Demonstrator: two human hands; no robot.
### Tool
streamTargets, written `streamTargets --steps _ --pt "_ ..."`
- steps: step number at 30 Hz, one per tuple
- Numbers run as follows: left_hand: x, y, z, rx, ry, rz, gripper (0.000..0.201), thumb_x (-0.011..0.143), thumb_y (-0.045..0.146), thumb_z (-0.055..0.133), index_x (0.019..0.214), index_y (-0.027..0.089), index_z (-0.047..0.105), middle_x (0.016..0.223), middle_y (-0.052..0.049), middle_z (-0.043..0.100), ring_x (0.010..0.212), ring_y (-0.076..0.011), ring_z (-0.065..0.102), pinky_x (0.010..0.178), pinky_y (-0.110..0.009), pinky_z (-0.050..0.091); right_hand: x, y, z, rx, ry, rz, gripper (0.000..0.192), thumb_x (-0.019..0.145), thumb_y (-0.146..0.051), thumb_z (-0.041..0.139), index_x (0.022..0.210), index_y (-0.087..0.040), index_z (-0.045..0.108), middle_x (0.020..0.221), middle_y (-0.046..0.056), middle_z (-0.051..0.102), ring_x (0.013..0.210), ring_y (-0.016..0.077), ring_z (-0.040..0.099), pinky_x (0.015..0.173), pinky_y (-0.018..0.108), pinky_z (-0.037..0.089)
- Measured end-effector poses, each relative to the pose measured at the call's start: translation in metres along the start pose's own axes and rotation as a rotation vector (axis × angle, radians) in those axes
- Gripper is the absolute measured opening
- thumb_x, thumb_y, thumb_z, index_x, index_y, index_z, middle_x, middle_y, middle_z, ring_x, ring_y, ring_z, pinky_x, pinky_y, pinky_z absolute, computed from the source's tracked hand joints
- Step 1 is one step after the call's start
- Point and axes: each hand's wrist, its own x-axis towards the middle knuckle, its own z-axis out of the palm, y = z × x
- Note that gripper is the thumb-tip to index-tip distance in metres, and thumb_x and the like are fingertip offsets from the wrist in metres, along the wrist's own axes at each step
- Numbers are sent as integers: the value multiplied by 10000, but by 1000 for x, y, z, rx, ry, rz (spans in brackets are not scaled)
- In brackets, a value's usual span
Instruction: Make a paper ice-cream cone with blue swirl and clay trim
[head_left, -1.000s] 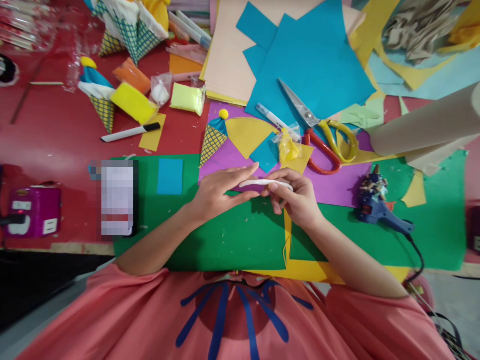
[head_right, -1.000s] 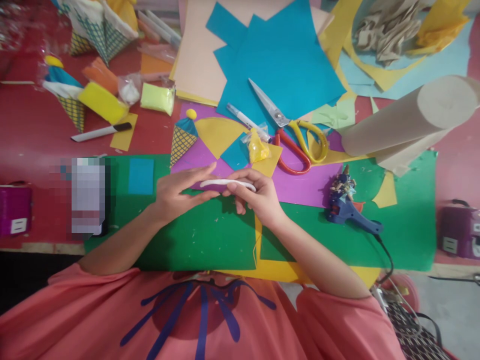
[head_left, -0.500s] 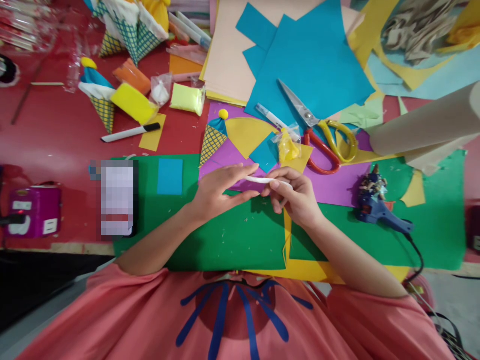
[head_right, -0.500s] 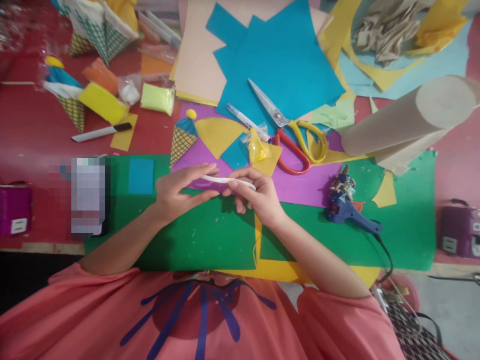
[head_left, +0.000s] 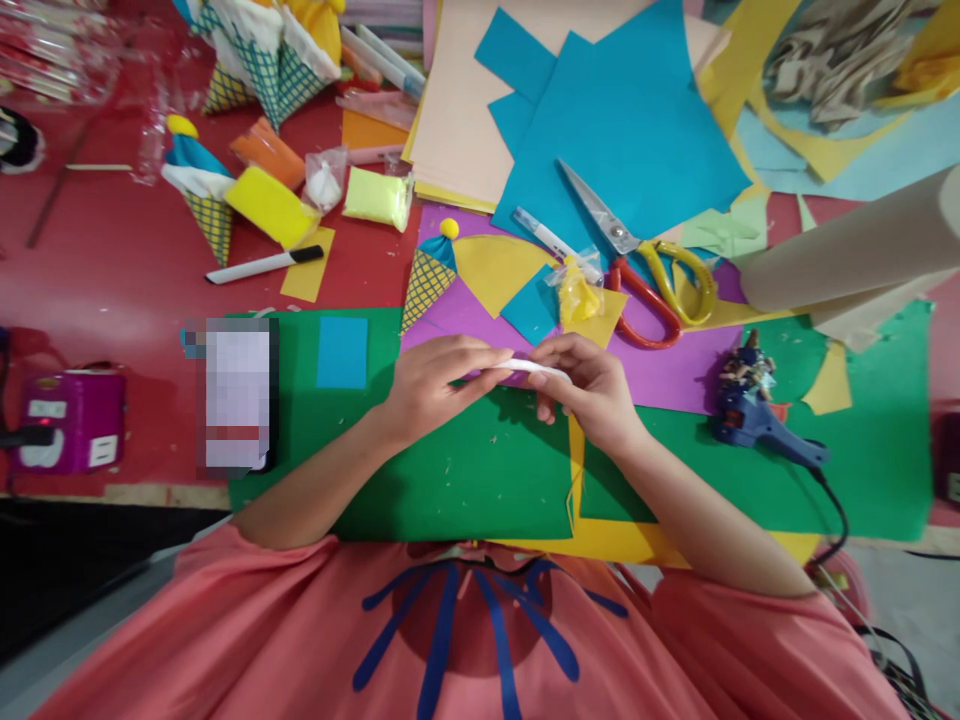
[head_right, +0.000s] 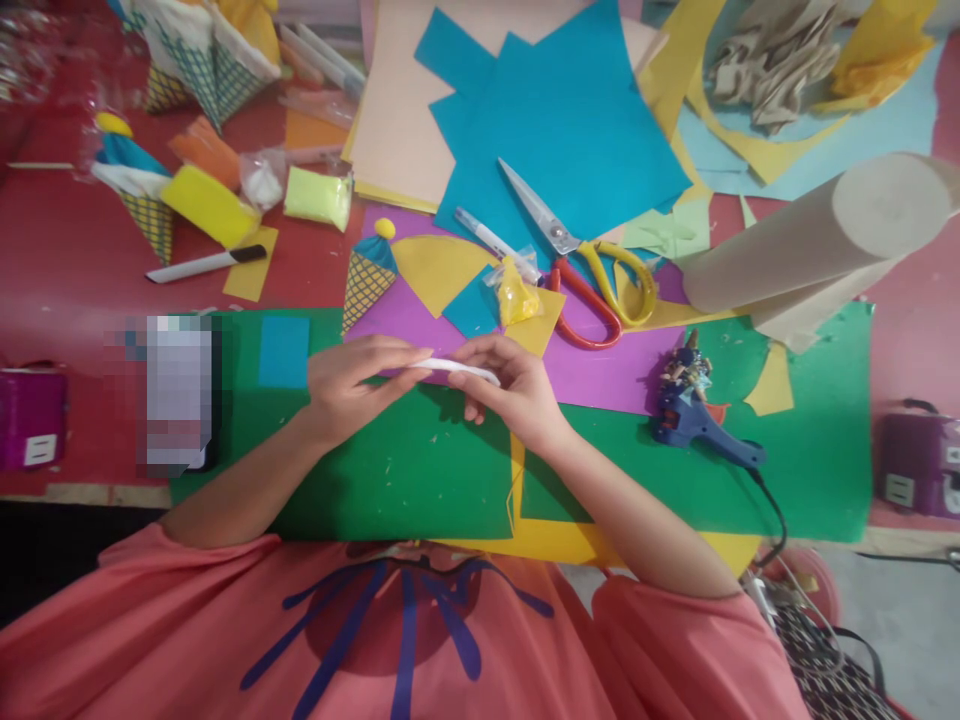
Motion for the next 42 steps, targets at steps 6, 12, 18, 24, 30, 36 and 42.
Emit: streamTargets --steps 6,12,18,24,30,36,42 --pt "-1 2 2 -42 -77 -34 225 849 282 687 1041 166 684 846 -25 760 687 -80 678 671 -166 533 -2 1 2 -54 13 -28 235 765 -331 773 865 -165 639 686 -26 673 449 59 592 417 178 487" --pt "2 2 0 -38 26 8 117 850 205 678 962 180 697 805 -5 756 696 -74 681 664 -160 530 -1 2 0 -129 31 -88 295 709 -320 819 916 -182 661 757 -8 690 597 82 618 538 201 520" --pt "0 2 0 -100 -93 -115 333 845 359 684 1121 175 666 851 -19 754 610 -67 634 588 -165 513 -1 3 -4 -274 54 -166 186 784 -327 757 878 -180 695 776 13 691 619 93 593 538 220 488" --pt "-1 2 3 -57 -50 -6 99 861 237 670 911 165 715 756 -10 748 640 -68 655 610 -154 494 -3 7 -3 -292 58 -218 183 785 -299 759 925 -200 695 822 16 717 713 118 646 633 245 520" --pt "-2 3 3 -133 -84 -140 357 817 319 716 1122 142 661 781 -2 728 496 -36 524 548 -147 466 -4 7 -3 -368 81 -240 170 807 -310 733 928 -198 692 838 21 715 660 111 615 564 239 481" --pt "-1 4 4 -103 -96 -35 117 866 248 663 921 152 700 788 -14 756 621 -59 648 604 -141 474 -5 5 -1 -483 81 -301 123 832 -312 708 867 -194 719 806 29 736 666 119 625 592 254 471" --pt "0 5 2 -33 -39 -97 142 860 240 668 944 130 700 784 -17 759 551 -41 606 580 -133 465 -4 7 -1 -400 90 -264 342 784 -305 757 1089 -198 643 773 -3 706 633 100 622 526 215 439"
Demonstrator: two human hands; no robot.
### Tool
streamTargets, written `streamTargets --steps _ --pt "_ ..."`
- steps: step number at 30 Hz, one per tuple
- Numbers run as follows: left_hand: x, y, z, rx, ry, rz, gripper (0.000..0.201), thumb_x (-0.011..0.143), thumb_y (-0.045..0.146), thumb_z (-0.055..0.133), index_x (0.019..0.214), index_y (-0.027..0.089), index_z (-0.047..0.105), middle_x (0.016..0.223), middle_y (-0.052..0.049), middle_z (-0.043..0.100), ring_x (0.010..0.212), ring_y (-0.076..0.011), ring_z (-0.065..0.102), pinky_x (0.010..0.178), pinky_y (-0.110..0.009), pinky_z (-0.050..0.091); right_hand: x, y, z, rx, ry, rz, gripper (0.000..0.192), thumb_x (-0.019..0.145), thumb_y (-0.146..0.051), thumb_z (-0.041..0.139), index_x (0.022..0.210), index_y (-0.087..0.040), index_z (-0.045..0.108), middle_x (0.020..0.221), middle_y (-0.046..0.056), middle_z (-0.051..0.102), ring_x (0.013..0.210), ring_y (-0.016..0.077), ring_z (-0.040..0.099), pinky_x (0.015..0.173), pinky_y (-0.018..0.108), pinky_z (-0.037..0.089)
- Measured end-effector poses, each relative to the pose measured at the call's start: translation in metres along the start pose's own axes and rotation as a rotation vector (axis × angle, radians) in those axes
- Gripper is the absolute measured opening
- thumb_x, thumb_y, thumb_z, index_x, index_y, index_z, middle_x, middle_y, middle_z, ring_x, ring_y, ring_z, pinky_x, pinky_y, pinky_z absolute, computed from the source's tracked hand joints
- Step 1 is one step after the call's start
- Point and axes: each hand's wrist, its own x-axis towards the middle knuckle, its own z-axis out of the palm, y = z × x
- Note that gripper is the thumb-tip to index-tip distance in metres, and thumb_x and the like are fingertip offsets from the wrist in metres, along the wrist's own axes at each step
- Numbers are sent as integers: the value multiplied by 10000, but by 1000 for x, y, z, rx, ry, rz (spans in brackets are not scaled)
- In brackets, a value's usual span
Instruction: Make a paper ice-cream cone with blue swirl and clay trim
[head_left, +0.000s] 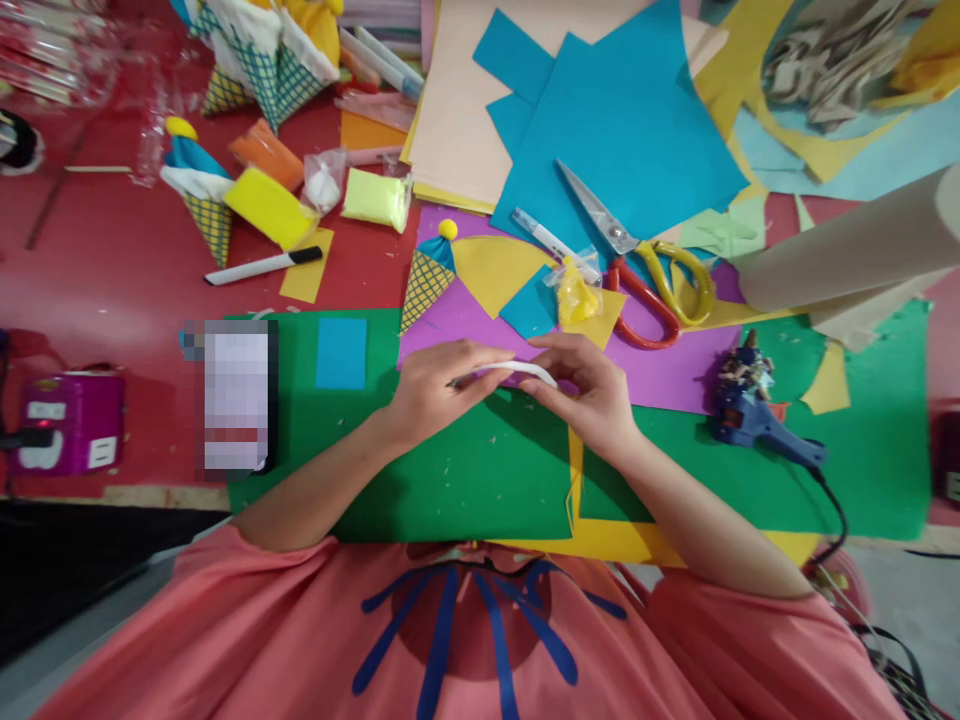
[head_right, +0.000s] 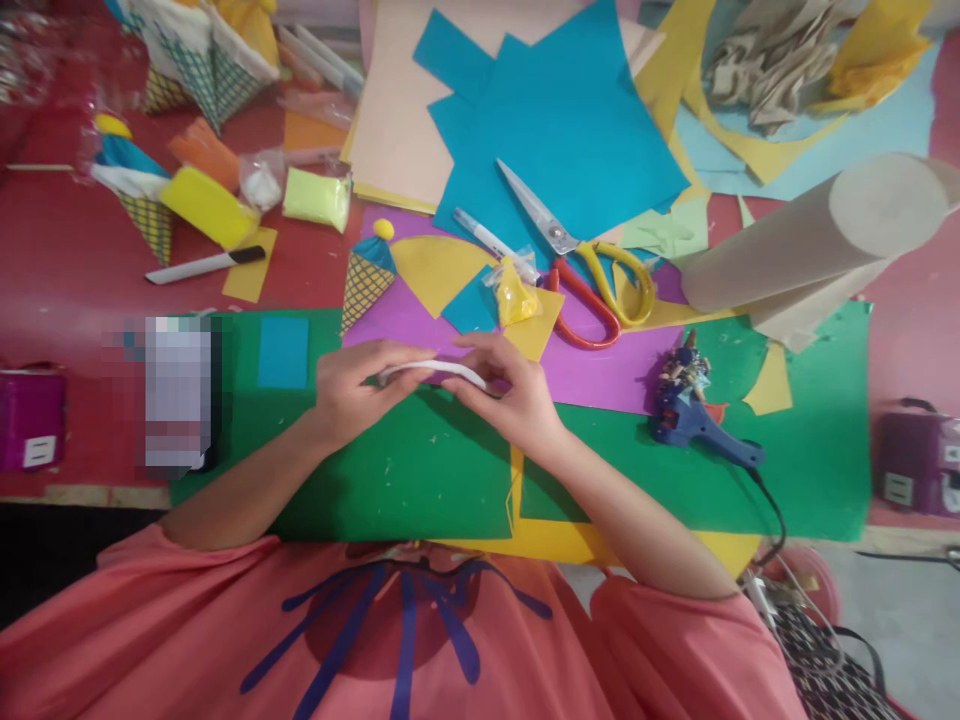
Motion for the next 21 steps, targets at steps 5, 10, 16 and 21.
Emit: streamTargets --steps 5,10,16,21 --pt "-1 0 2 -28 -33 -14 224 851 277 682 1026 137 683 810 -10 762 473 -23 536 525 -132 444 1 -1 1 -47 12 -1 127 828 -291 707 882 -179 681 720 -3 691 553 70 560 477 208 387" --pt "0 1 2 24 -5 72 86 861 217 667 869 136 696 742 -18 760 615 -64 666 613 -140 480 0 1 2 -9 13 -9 232 793 -297 745 981 -190 664 766 2 717 610 87 613 500 204 419" --pt "-2 1 2 -54 -18 -49 314 838 302 694 1101 136 654 845 -21 771 554 -45 635 527 -126 467 1 1 1 -71 32 -36 158 808 -266 720 932 -184 666 773 9 725 640 100 651 535 204 465" --pt "-3 0 4 -35 -57 34 165 869 259 661 977 139 695 843 -32 778 640 -62 688 598 -123 502 0 -1 1 -167 38 -129 59 829 -235 703 863 -186 700 780 18 743 648 98 657 552 196 491"
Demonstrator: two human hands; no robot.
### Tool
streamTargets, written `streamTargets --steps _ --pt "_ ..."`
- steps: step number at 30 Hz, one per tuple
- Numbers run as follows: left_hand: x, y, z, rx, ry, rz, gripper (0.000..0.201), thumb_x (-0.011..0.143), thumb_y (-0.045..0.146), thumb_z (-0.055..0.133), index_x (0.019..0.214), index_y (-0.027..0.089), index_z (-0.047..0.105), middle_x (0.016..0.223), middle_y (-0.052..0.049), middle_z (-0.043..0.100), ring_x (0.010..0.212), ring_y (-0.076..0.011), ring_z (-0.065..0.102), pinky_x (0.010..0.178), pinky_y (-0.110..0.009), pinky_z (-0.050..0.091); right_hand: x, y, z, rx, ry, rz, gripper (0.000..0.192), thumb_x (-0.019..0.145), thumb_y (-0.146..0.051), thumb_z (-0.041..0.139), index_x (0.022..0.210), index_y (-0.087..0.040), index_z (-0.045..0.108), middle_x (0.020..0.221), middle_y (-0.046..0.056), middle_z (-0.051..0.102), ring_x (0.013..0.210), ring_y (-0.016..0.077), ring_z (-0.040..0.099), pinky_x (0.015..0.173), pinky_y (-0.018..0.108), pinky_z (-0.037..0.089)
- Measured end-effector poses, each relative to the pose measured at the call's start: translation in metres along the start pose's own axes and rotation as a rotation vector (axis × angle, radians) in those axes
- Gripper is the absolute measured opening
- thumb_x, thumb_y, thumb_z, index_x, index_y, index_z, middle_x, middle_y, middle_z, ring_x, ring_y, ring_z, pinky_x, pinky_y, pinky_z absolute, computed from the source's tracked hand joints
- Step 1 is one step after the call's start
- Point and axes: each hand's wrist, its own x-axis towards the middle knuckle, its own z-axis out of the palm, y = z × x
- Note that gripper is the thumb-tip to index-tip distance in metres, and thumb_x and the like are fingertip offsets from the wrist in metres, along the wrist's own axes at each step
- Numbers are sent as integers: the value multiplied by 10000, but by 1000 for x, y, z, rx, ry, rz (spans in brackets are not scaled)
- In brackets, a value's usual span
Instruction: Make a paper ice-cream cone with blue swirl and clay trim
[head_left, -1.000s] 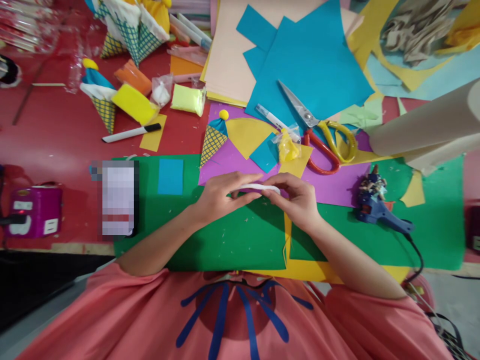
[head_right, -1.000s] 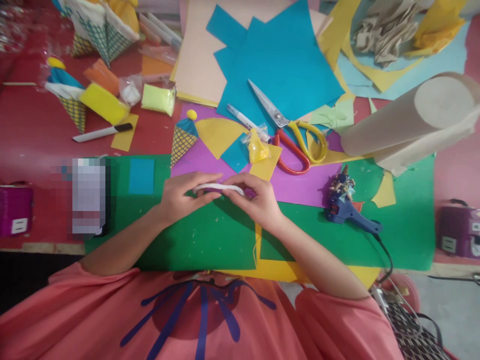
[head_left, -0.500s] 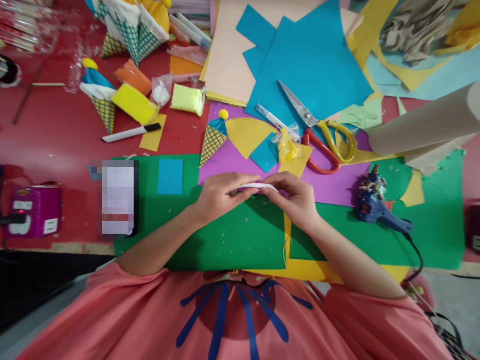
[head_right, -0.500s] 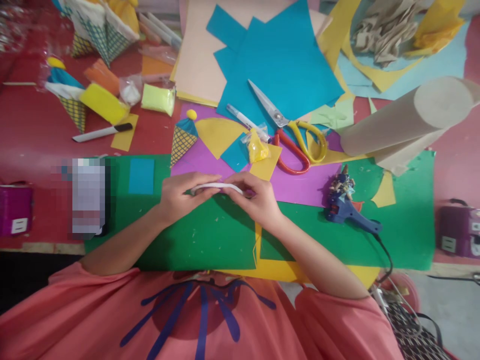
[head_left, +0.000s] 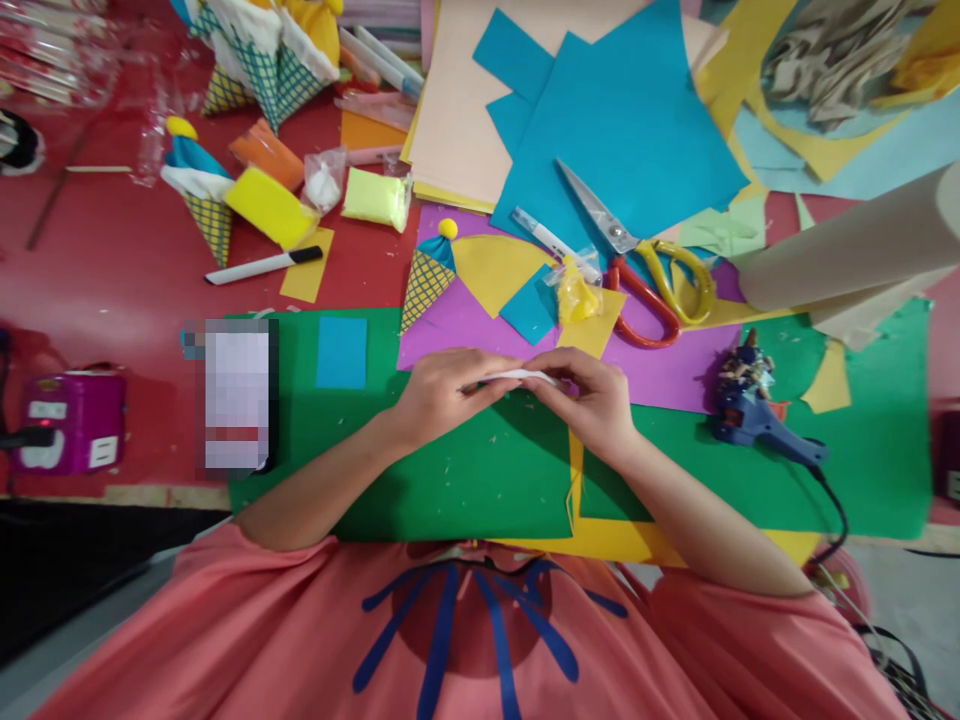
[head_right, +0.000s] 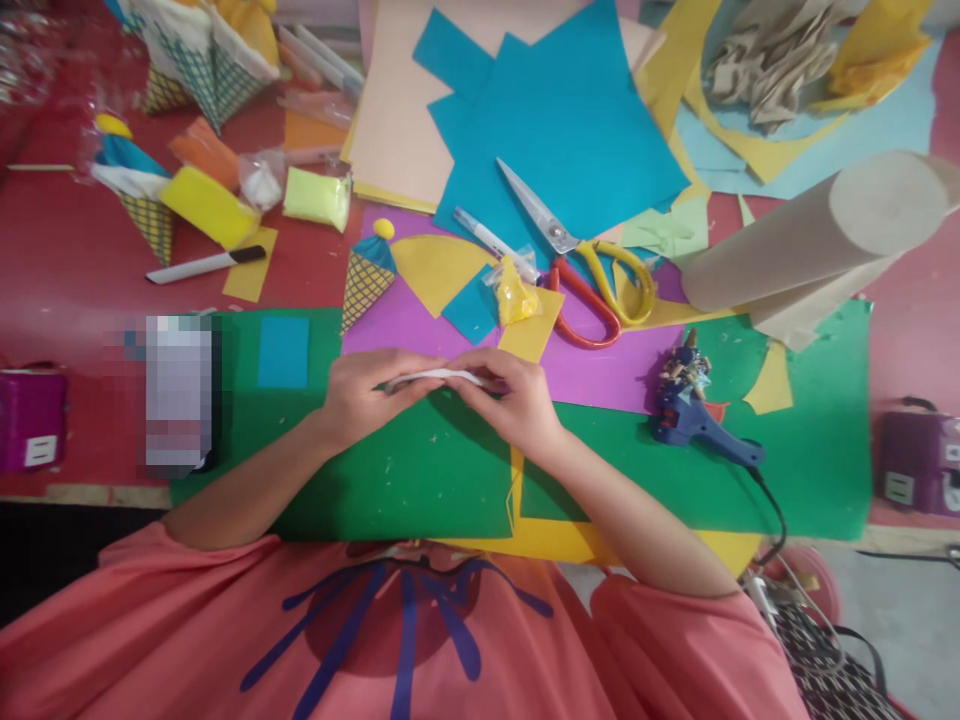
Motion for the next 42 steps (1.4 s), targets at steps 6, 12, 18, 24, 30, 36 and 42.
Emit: streamTargets --steps 6,12,18,24,30,36,42 --pt "1 1 -3 57 54 -23 119 876 250 650 893 155 718 778 -17 774 608 -62 677 607 -130 507 -1 3 1 118 -36 69 377 781 -308 760 1107 -205 602 808 1 727 630 96 651 510 190 467" --pt "1 1 -3 -24 -5 -82 268 858 312 669 1065 142 686 834 -18 773 473 -23 559 530 -131 469 0 1 -2 -19 4 13 107 832 -285 701 884 -193 685 784 17 732 629 100 641 560 218 500" --pt "1 1 -2 21 39 18 89 862 216 665 895 154 719 791 -28 776 668 -76 701 627 -140 503 -1 4 -1 70 -16 18 232 803 -323 741 989 -206 667 847 21 738 696 115 680 582 214 526" --pt "0 1 -4 -5 27 -77 278 831 322 698 1055 158 707 702 10 740 459 -35 544 539 -141 469 1 4 -4 42 -29 30 153 834 -282 696 948 -183 669 769 10 709 630 99 623 554 221 488" --pt "1 1 -3 -33 18 -42 139 859 279 670 898 159 728 748 -16 763 535 -51 621 539 -138 466 0 4 -3 34 -53 -13 164 825 -306 718 946 -196 699 836 30 744 670 111 645 589 232 515" --pt "3 4 -6 -32 62 -136 170 829 304 701 925 164 719 778 -8 772 523 -46 621 529 -130 467 1 4 -4 40 -10 2 154 828 -316 716 914 -189 702 785 20 733 618 100 624 547 219 499" --pt "1 4 -3 -48 6 -28 190 848 301 686 957 147 699 783 -18 769 539 -46 631 565 -133 476 0 2 -5 -47 -31 -129 64 848 -249 695 888 -203 713 814 21 749 662 106 657 595 219 524"
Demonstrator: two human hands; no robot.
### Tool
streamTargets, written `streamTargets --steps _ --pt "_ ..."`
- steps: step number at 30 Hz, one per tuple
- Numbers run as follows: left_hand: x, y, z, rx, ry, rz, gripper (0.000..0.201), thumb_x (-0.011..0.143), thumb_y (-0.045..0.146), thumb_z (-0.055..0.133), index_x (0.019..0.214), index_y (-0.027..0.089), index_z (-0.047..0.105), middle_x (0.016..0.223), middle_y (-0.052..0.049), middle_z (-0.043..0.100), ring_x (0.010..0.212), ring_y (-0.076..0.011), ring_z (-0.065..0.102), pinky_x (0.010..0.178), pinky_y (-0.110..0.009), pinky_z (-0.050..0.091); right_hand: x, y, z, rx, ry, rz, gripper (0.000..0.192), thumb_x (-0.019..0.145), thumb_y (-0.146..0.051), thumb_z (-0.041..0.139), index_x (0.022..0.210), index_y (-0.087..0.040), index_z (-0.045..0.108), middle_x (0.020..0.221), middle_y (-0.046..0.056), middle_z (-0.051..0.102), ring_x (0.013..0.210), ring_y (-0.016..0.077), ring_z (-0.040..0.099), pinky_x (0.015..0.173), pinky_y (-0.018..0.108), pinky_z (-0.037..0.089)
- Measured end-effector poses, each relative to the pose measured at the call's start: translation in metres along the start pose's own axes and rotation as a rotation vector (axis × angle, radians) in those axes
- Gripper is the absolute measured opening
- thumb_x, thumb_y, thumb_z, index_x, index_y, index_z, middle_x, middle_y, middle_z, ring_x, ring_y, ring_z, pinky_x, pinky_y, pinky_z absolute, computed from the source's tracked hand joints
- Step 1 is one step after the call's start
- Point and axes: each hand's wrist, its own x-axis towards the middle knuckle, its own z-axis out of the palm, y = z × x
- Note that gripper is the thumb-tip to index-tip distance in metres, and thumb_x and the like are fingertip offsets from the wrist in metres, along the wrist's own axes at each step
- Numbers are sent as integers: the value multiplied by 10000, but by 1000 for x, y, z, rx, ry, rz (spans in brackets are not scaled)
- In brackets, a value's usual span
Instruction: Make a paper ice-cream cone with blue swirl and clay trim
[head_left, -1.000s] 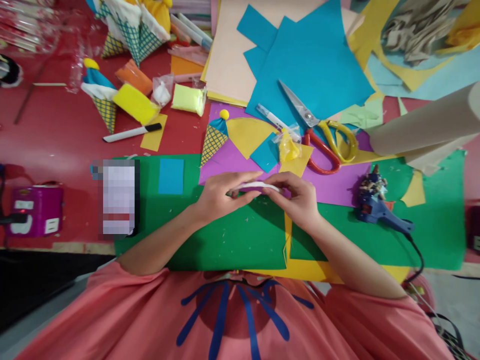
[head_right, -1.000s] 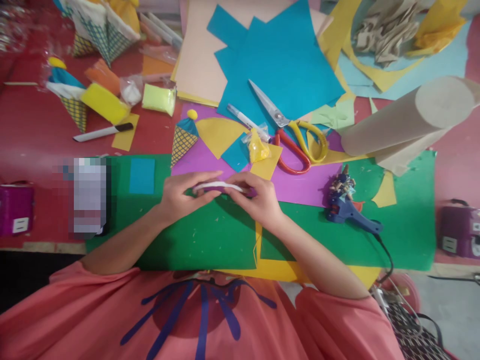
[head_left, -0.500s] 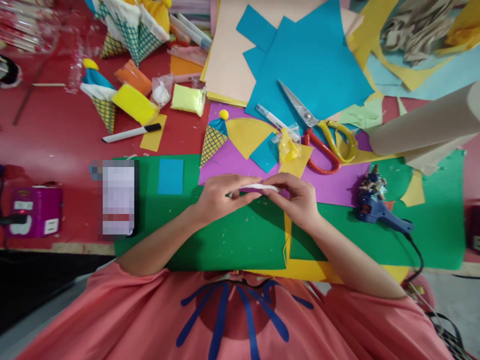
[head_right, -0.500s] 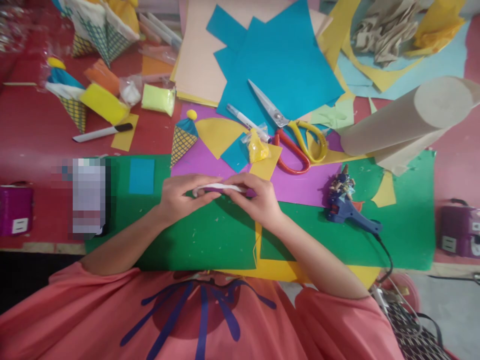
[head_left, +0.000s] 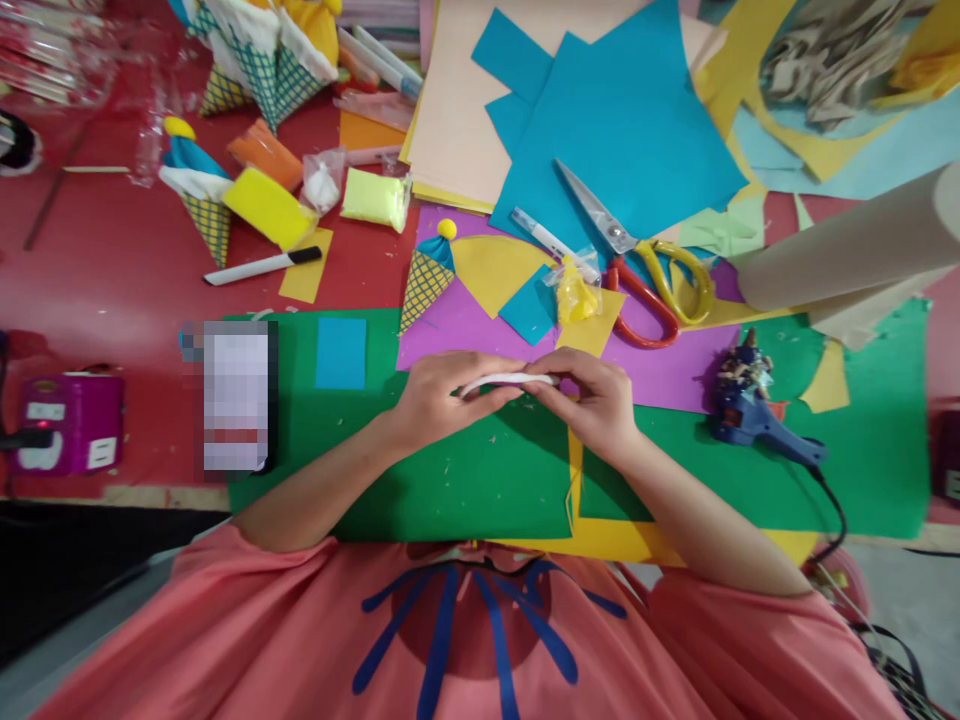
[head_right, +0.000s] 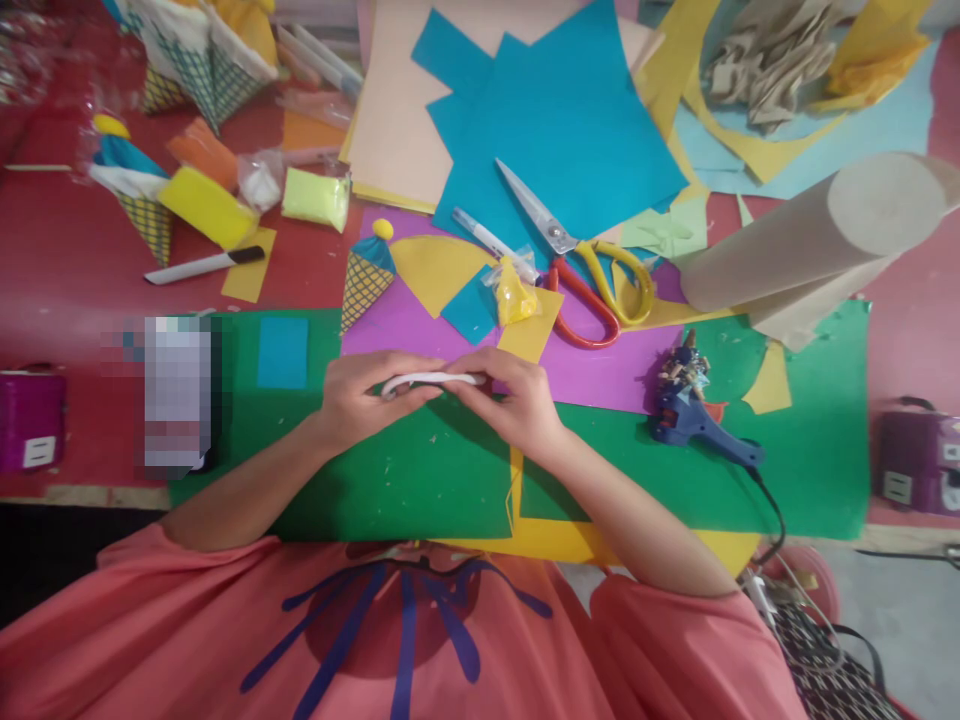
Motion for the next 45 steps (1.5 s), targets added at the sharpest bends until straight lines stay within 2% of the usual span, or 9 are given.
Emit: streamTargets --steps 6,12,19,23,26,32,37,41,45 --pt "1 2 -1 -49 70 -16 89 840 202 686 924 180 699 820 -7 778 648 -64 704 607 -118 517 -2 3 4 108 39 72 269 801 -340 744 1017 -199 666 814 19 727 635 112 647 569 231 540" --pt "-1 2 0 -97 31 3 195 808 209 718 999 182 696 913 -31 780 834 -113 740 767 -160 568 -1 -1 1 54 19 -22 55 847 -251 696 887 -214 704 819 27 745 696 123 674 604 235 548" --pt "0 -1 2 -66 145 36 103 807 163 715 902 198 698 811 9 778 804 -110 743 756 -171 582 -5 5 3 106 29 31 280 813 -353 734 1051 -216 682 878 30 744 690 128 677 648 258 581" --pt "0 0 0 -84 94 -18 158 795 206 729 949 183 700 870 -26 778 837 -123 741 779 -183 584 -4 2 2 52 31 -8 103 849 -276 697 933 -220 718 832 24 752 713 128 691 643 243 573" --pt "-1 0 1 -45 66 31 158 808 228 720 962 197 704 869 -18 780 842 -127 742 807 -206 590 -3 0 1 22 13 -22 77 858 -275 685 904 -230 728 846 26 766 726 139 706 655 254 583" --pt "0 -2 3 58 110 12 95 853 288 676 868 209 726 770 3 771 780 -122 737 733 -211 593 -6 5 3 78 26 26 236 829 -338 718 1031 -218 696 847 27 751 702 138 695 667 268 591" --pt "1 -1 1 -17 86 -24 101 825 249 698 902 185 709 834 -20 773 788 -119 733 718 -188 573 -4 4 2 61 43 16 124 858 -317 682 928 -222 722 858 37 759 729 143 705 666 269 588" --pt "1 -2 1 -32 98 48 96 810 213 719 898 184 697 815 -8 773 803 -119 737 775 -199 578 -4 3 2 82 44 -28 77 848 -256 699 910 -227 733 854 27 764 770 142 719 686 255 587" --pt "2 -2 1 -2 129 52 36 831 215 698 862 198 704 773 11 771 757 -108 735 724 -190 579 -6 6 3 149 44 1 223 828 -288 724 1043 -229 704 873 26 755 731 135 709 678 256 595"
